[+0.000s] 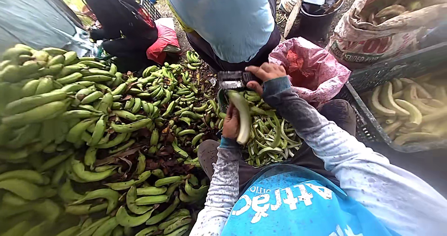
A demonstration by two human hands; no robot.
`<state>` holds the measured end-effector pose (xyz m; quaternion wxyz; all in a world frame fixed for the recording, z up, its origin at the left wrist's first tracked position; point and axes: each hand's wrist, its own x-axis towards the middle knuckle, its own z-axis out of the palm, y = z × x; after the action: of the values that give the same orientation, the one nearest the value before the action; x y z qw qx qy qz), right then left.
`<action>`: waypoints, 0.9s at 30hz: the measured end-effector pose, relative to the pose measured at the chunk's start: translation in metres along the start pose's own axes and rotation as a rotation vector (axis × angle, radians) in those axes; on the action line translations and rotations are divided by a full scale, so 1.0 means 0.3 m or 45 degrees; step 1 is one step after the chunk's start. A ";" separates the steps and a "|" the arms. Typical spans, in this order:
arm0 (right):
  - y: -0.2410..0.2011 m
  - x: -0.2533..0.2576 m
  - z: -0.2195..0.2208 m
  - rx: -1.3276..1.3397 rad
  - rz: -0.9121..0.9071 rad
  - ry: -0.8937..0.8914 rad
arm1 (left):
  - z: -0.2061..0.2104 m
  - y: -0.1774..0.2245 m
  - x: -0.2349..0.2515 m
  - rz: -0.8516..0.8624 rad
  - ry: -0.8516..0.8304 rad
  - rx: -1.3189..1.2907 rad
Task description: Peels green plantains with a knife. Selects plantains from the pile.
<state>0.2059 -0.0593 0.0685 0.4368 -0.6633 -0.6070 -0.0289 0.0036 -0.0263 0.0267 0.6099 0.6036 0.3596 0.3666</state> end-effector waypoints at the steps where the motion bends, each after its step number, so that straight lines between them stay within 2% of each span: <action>1: -0.015 -0.032 0.014 0.019 0.005 -0.057 | -0.006 -0.017 0.027 0.141 0.166 -0.096; 3: -0.049 -0.144 0.063 0.068 0.045 -0.148 | -0.028 -0.025 0.096 0.393 0.440 -0.282; 5: -0.073 -0.266 0.120 0.087 0.050 -0.083 | -0.020 0.026 0.150 0.467 0.778 -0.480; 6: -0.076 -0.303 0.139 0.072 0.043 -0.029 | -0.016 0.054 0.161 0.480 0.857 -0.532; 7: -0.073 -0.316 0.149 0.051 0.035 0.025 | -0.009 0.072 0.161 0.500 0.849 -0.566; 8: -0.066 -0.305 0.146 0.031 0.033 0.054 | 0.003 0.080 0.152 0.522 0.768 -0.592; 10: -0.037 -0.231 0.114 -0.010 0.002 0.077 | 0.021 0.074 0.107 0.486 0.412 -0.580; 12: -0.011 -0.123 0.062 -0.007 -0.055 0.039 | -0.001 0.056 0.034 0.296 0.022 -0.281; 14: -0.005 -0.034 0.017 -0.017 -0.087 0.012 | -0.027 0.065 0.001 0.064 -0.232 0.074; 16: -0.013 0.004 -0.015 -0.032 -0.043 -0.043 | -0.036 0.047 -0.005 -0.040 -0.414 0.212; 17: -0.014 -0.002 -0.017 -0.031 -0.035 -0.047 | -0.032 0.025 -0.005 -0.048 -0.377 0.184; 21: -0.039 -0.185 0.051 0.063 0.043 -0.133 | 0.008 -0.035 0.047 0.094 0.184 -0.317; 22: -0.043 -0.255 0.086 0.075 0.044 -0.078 | 0.021 -0.019 0.073 0.072 0.329 -0.502; 24: -0.056 -0.365 0.131 0.051 0.033 0.040 | 0.054 0.053 0.114 -0.119 0.632 -0.804; 25: -0.056 -0.398 0.146 0.015 0.035 0.088 | 0.059 0.071 0.124 -0.193 0.705 -0.864; 27: -0.055 -0.401 0.140 -0.021 0.088 0.086 | 0.075 0.073 0.111 -0.196 0.663 -0.840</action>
<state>0.1401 -0.1293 -0.0167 0.4521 -0.6862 -0.5684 -0.0411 0.0388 -0.0075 0.0491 0.6848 0.2347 0.4092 0.5555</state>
